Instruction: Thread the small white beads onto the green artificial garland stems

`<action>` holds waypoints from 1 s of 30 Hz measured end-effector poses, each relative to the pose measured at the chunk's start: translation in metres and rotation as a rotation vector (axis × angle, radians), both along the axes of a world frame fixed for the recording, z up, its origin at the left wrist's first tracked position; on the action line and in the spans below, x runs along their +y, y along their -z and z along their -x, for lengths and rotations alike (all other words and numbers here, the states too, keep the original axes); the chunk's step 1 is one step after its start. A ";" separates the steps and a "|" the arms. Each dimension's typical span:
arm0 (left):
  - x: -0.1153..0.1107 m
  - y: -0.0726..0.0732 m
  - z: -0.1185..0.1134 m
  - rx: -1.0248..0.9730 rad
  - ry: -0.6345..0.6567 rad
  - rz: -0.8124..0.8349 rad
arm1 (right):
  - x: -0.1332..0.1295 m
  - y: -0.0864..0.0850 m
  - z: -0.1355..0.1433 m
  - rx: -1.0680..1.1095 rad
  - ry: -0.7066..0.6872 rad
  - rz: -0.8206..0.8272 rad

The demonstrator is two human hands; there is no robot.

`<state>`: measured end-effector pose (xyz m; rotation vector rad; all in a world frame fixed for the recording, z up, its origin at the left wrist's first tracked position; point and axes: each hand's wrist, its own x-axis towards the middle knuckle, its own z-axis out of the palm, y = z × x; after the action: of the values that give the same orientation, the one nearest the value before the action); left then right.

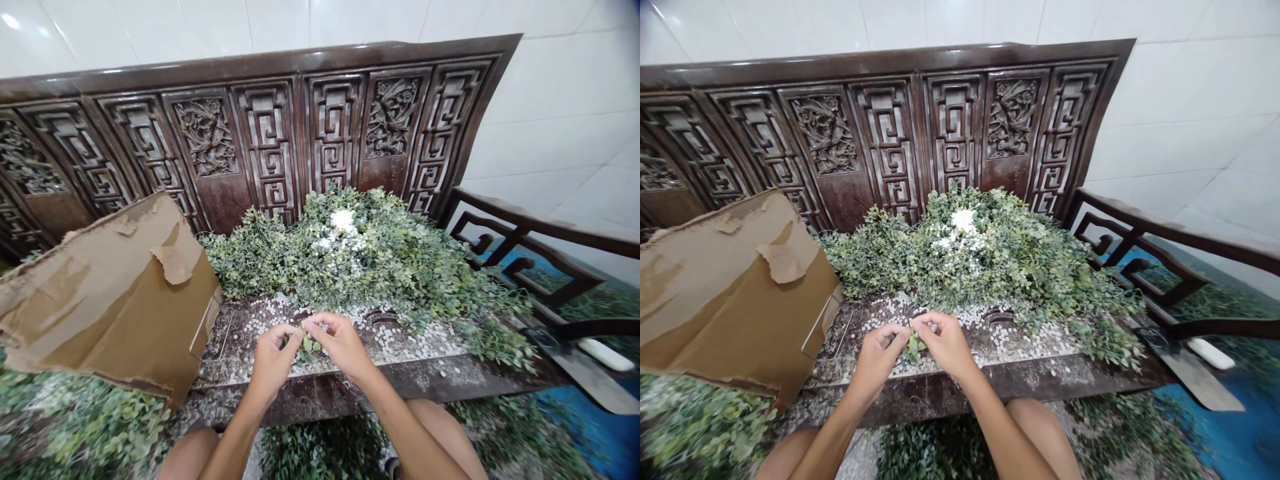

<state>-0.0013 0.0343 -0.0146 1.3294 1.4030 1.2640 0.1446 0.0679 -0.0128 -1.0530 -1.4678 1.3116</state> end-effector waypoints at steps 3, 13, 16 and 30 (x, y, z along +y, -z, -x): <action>0.000 0.002 0.001 -0.013 -0.006 0.007 | -0.001 0.001 0.002 0.005 0.014 -0.001; 0.000 0.004 -0.001 -0.134 -0.016 0.077 | -0.001 0.003 0.002 0.051 0.008 0.017; 0.000 0.003 -0.003 -0.163 -0.011 0.085 | -0.001 0.004 0.002 0.067 0.012 0.033; 0.001 0.003 -0.002 -0.189 0.011 0.079 | -0.002 0.005 0.004 0.022 0.021 -0.011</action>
<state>0.0003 0.0352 -0.0178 1.1321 1.2976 1.2783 0.1403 0.0664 -0.0174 -1.0413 -1.4426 1.2949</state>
